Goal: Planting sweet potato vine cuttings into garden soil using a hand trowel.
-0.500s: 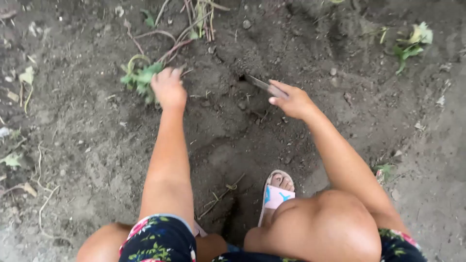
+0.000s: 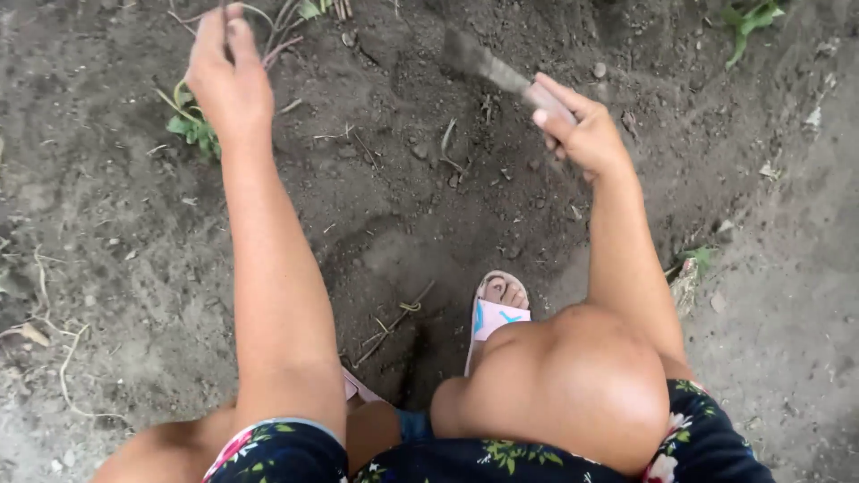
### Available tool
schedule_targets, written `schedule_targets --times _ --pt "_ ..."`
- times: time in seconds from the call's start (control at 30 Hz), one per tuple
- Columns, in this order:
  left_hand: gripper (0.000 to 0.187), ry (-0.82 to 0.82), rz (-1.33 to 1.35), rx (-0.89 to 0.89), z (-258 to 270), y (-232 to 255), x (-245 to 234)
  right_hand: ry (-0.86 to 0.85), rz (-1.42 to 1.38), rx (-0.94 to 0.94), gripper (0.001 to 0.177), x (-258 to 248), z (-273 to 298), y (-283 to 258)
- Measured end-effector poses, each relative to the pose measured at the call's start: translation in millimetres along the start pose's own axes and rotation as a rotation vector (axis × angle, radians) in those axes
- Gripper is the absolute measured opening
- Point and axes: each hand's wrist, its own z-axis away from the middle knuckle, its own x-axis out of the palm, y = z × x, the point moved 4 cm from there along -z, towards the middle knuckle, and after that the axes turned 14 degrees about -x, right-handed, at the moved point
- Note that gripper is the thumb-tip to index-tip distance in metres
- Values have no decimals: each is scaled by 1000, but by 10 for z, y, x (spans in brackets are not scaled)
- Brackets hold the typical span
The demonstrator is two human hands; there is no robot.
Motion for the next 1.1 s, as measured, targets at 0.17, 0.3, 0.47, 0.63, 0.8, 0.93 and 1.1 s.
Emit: schedule_targets --times 0.17,0.3,0.47,0.63,0.8,0.93,1.1 --pt "33 -367 306 -621 256 440 548 -95 414 270 58 -51 191 -154" --pt "36 -746 665 -1103 571 1018 775 -47 781 74 47 -71 144 -36" --pt "72 -999 295 -573 1105 776 1569 -55 687 -759 47 385 94 -132" --pt "74 -1143 31 -407 1124 1139 1403 -222 905 -599 16 600 -69 263" --pt "52 -325 -127 -158 659 -121 1319 -118 731 -332 18 500 27 151" --pt "71 -248 -735 -346 686 -1240 907 -38 640 -370 16 355 75 231" --pt "22 -130 -428 -503 596 -986 471 3 362 -220 12 342 126 219"
